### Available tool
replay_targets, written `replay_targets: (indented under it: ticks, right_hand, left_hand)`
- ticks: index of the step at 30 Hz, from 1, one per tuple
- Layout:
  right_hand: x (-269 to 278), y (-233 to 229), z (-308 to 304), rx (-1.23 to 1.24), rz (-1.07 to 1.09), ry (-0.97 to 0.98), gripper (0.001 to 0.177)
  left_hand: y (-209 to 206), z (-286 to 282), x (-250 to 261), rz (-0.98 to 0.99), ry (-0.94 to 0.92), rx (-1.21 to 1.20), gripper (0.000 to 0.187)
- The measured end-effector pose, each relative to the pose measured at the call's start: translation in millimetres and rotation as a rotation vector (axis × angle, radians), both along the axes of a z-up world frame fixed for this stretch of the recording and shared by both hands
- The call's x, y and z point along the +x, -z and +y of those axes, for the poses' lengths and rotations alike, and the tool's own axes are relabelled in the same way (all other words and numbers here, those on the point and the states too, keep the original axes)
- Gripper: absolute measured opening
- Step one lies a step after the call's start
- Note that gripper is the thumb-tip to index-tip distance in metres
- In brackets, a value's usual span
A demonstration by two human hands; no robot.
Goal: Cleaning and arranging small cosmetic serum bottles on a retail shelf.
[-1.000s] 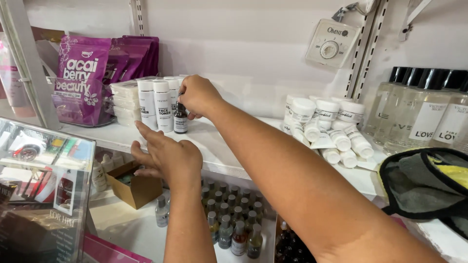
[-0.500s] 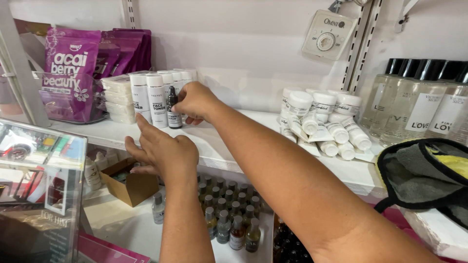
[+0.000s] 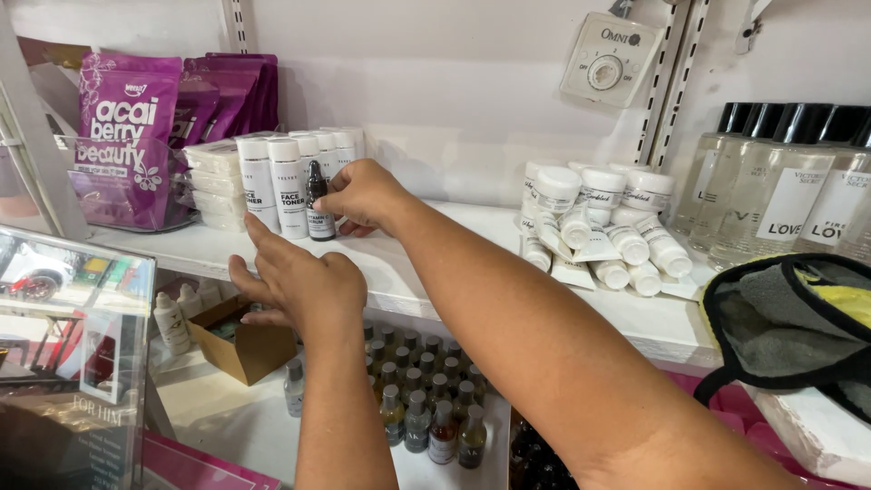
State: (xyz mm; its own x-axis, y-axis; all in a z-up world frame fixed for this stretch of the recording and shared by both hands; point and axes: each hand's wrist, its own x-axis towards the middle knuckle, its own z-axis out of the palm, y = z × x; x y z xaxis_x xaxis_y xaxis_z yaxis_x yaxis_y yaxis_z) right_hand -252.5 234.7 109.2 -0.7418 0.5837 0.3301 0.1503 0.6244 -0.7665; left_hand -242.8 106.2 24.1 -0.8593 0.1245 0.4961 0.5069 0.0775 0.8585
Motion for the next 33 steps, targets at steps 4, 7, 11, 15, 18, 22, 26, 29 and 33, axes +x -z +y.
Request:
replay_targets:
  ticks: [4,7,11,15,18,22,26,29,33]
  right_hand:
    - [7.7,-1.0,-12.9,0.003,0.008,0.012,0.04]
    - [21.9,-1.7,-20.6,0.042,0.038,0.079,0.04]
    - [59.7,0.4,-34.0,0.218,0.099,0.204,0.03]
    - [107.0,1.0,-68.1,0.353,0.166,0.298,0.021]
    - [134.6,12.6,-88.5,0.395,0.232,0.255,0.018]
    - [171.0,34.6,-117.7,0.481,0.314,0.152,0.015]
    - [227.8,54.5,-152.0,0.513,0.248,-0.033,0.016]
    - [271.3,85.2,-165.5,0.471,0.178,-0.126,0.018]
    - [314.5,140.3,-155.8,0.403,0.146,-0.1,0.022]
  left_hand:
    - [-0.6,1.3,-1.1,-0.02,-0.015,-0.009,0.094]
    - [-2.7,-0.5,0.8,-0.032,0.004,0.002,0.094]
    - [-0.4,0.9,0.8,-0.021,-0.008,0.021,0.097]
    - [19.3,4.1,-9.4,0.08,0.046,0.171,0.102]
    - [52.9,9.4,-17.4,0.278,0.102,0.263,0.101]
    - [76.7,-12.4,33.1,0.376,0.104,0.305,0.105]
    - [77.8,-49.0,112.6,0.45,0.136,0.344,0.094]
    - [93.5,-65.3,150.0,0.497,0.179,0.363,0.076]
    - [134.9,-63.9,175.0,0.448,0.413,0.138,0.049]
